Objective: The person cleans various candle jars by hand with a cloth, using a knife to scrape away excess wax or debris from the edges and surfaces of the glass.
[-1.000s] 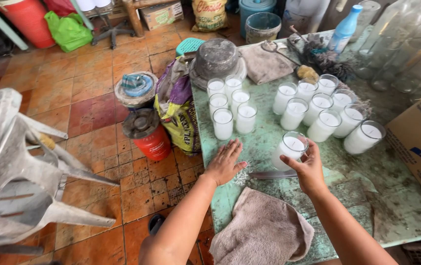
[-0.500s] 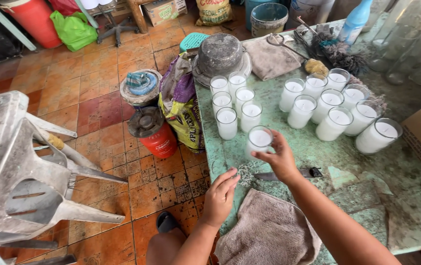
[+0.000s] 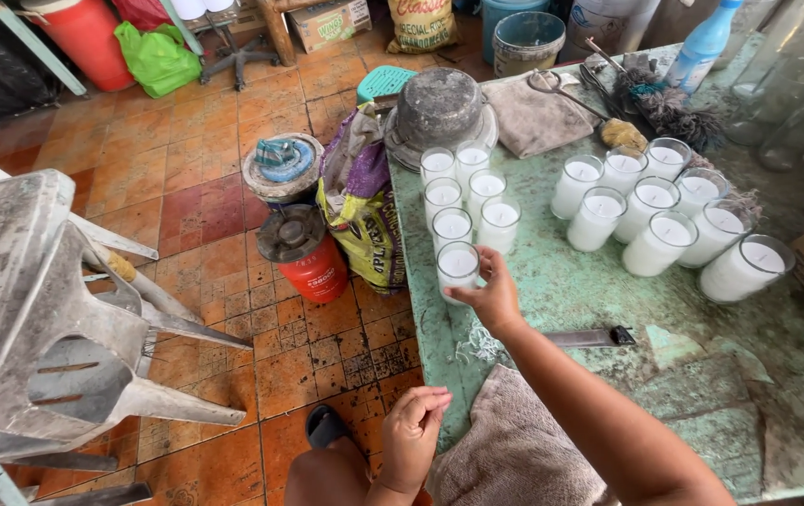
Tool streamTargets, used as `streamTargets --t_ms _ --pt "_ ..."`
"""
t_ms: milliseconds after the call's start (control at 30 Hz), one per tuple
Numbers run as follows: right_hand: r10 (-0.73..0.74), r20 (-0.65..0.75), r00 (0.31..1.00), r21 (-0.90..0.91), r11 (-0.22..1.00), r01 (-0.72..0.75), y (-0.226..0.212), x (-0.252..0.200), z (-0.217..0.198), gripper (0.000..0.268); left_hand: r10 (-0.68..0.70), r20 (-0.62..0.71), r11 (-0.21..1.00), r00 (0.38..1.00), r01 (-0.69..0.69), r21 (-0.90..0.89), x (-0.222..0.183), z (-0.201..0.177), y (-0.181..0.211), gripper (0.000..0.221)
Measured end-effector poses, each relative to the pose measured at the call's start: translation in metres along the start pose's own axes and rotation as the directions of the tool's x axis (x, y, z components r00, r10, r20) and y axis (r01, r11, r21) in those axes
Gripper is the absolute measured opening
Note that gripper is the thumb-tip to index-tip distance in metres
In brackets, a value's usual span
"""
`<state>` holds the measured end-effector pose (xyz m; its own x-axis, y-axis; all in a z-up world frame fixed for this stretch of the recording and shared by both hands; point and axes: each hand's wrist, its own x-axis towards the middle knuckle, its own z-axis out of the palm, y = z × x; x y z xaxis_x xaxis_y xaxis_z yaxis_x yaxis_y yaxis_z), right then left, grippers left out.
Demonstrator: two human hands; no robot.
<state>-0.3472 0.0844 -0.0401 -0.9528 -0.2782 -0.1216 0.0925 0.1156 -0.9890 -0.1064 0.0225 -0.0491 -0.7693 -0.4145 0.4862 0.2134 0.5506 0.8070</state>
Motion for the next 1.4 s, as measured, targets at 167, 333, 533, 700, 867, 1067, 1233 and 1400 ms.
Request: streamTargets --t_ms 167,333,533,700,867,1067,1233,1400 --pt "-0.127 -0.048 0.991 -0.034 0.992 0.125 -0.017 -0.030 -0.026 0.086 0.027 0.103 1.000 0.994 -0.027 0.000 -0.015 0.011 -0.005 0.016" --pt "-0.096 -0.505 0.857 0.176 0.961 0.212 0.007 0.029 -0.092 0.067 0.009 0.190 1.000 0.982 -0.011 0.012 -0.033 0.005 0.020 0.029" --pt "-0.086 -0.674 0.734 0.026 0.990 0.140 0.059 0.120 -0.128 0.085 0.146 0.246 0.989 0.958 -0.147 -0.016 -0.054 0.017 0.037 0.033" --pt "0.109 -0.720 0.685 0.058 0.994 -0.097 0.050 0.136 -0.129 0.101 0.136 0.310 0.990 0.941 -0.118 -0.076 -0.044 0.014 0.048 0.029" --pt "-0.069 -0.566 0.822 0.232 0.943 0.239 0.029 0.077 -0.130 0.068 0.102 0.396 0.994 0.913 -0.077 -0.079 0.007 0.023 0.034 0.012" --pt "-0.047 -0.478 0.877 0.572 0.741 0.351 0.003 -0.110 -0.127 0.065 0.091 0.432 0.926 0.897 -0.236 0.294 0.076 0.139 -0.043 0.016" --pt "0.142 -0.389 0.910 0.651 0.741 0.163 0.052 -0.190 -0.099 0.065 -0.059 0.625 0.854 0.778 -0.285 0.436 0.110 0.204 -0.041 0.035" --pt "0.013 -0.258 0.966 0.607 0.780 0.152 0.139 -0.190 -0.107 0.084 -0.173 0.729 0.897 0.662 -0.199 0.394 0.122 0.216 -0.048 0.027"
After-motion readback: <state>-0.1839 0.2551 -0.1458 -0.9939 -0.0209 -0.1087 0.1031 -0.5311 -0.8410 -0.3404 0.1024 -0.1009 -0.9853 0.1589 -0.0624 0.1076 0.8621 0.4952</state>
